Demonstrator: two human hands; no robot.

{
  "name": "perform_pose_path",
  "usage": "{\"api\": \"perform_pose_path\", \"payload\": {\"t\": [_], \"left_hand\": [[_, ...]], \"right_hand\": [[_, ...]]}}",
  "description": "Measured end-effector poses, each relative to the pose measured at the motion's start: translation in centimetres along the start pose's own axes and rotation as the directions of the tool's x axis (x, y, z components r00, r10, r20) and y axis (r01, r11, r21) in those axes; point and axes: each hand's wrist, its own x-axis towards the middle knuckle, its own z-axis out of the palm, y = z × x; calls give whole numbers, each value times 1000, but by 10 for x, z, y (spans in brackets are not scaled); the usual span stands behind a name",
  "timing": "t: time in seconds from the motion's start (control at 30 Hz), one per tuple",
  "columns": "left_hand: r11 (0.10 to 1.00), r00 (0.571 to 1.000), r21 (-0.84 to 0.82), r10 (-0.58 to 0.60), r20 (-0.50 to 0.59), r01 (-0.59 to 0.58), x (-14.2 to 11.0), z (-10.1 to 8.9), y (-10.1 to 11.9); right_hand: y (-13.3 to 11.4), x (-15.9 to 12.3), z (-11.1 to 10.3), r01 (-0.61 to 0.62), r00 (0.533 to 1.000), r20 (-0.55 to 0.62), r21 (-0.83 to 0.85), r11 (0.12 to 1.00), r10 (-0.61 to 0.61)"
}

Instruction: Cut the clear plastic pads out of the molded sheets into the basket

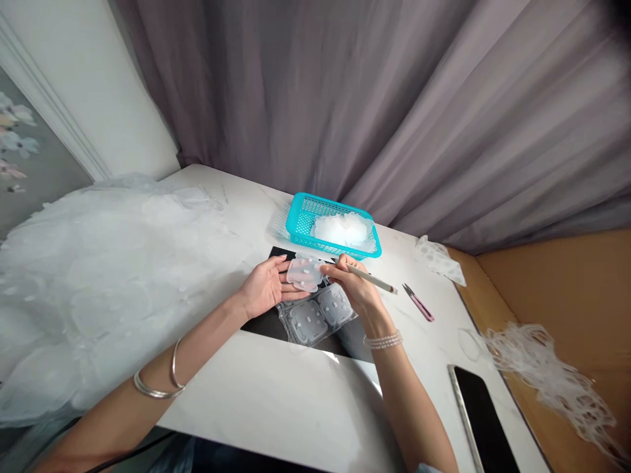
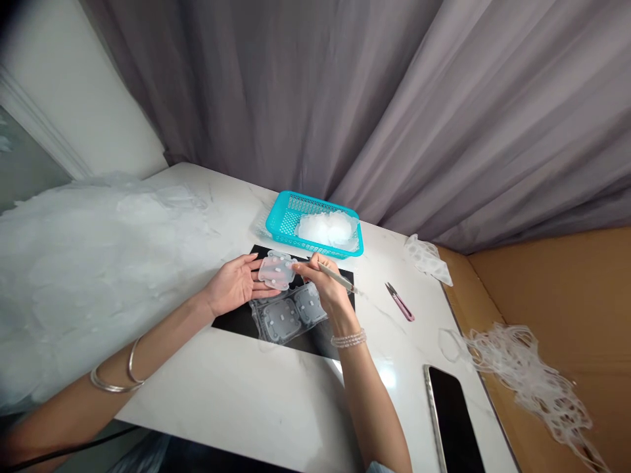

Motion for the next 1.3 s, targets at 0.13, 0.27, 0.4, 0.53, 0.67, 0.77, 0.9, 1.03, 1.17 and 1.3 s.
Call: {"api": "perform_pose_path", "payload": {"t": [0.13,0.27,0.4,0.53,0.67,0.77,0.9,1.03,1.17,1.3], "left_hand": [[1000,1000,-2,6,3,-6,0,0,0],[998,994,-23,54,-98,-56,-1,1,-1],[996,998,-85,28,-64,-33,-4,3,0],[995,999,-93,33,-22,-35,-7,4,3],[994,996,-106,42,80,-33,-7,3,5],[996,992,-85,40,118,-30,-7,2,5],[996,988,-75,52,148,-41,-8,1,5],[997,986,-58,60,152,-52,-8,2,6],[997,985,-50,66,159,-59,-9,3,7],[996,986,-36,82,147,-78,-9,4,8]], "right_hand": [[-3,1,-3,11,999,-33,-18,1000,-12],[-12,-3,1,84,994,-62,-60,995,-87],[-24,-14,15,123,984,155,-192,974,-94],[-32,-18,17,100,970,240,-206,974,-49],[-23,-8,2,51,999,25,-160,986,-48],[-11,-2,-4,-51,998,31,-90,995,54],[-2,-2,-1,-113,986,115,-70,991,121],[-2,-3,0,-137,980,141,-24,990,139],[-2,-2,-1,-179,970,166,-12,984,178],[-3,-4,7,-171,963,202,-48,984,177]]}}
